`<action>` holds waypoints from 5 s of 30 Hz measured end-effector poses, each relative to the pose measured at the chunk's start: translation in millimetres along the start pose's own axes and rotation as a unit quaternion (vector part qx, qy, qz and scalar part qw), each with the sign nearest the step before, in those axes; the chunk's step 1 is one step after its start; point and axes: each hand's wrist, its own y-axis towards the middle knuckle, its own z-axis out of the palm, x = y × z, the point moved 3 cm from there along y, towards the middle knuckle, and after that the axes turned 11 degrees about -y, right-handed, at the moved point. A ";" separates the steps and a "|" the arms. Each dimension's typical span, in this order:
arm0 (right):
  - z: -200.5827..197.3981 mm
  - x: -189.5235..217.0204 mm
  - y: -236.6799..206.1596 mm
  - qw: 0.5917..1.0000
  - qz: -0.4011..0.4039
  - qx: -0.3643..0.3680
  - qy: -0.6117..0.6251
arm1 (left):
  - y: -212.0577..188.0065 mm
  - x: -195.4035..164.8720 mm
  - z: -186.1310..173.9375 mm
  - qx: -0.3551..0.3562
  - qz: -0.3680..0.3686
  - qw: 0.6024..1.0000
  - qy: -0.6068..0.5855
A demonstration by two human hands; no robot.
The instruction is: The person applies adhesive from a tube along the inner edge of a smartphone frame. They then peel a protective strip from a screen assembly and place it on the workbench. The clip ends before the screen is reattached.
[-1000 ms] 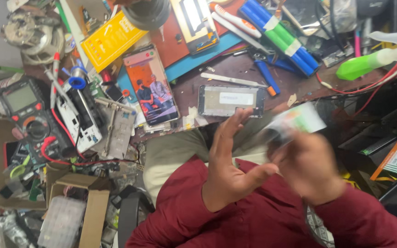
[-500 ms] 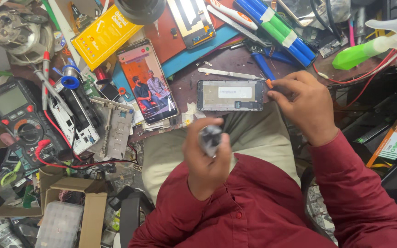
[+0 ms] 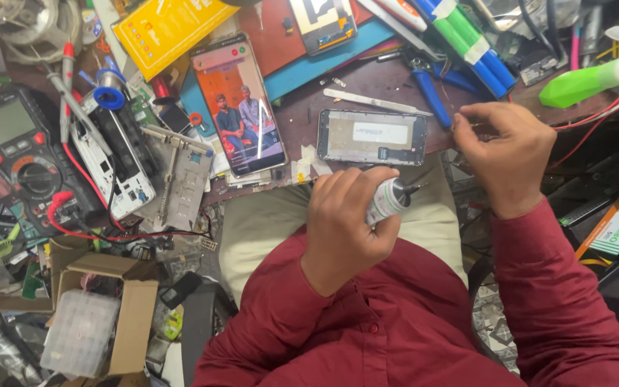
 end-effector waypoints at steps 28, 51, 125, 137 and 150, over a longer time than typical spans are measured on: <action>-28.9 19.5 -35.0 0.710 0.152 0.153 0.671 | -3.8 19.2 7.7 0.022 0.037 0.999 0.026; -25.3 7.9 -64.6 0.543 0.153 0.227 0.794 | -10.1 16.5 19.1 0.031 0.067 0.996 -0.049; -9.1 88.5 34.9 0.755 0.224 0.093 0.609 | 67.6 87.2 -138.8 -0.070 0.063 0.910 0.404; -12.3 98.6 42.3 0.770 0.225 0.094 0.590 | 72.5 81.4 -147.4 -0.068 0.059 0.916 0.392; 45.0 37.0 143.5 0.985 0.070 -0.014 0.154 | 17.7 63.5 -174.2 -0.112 0.074 0.928 0.349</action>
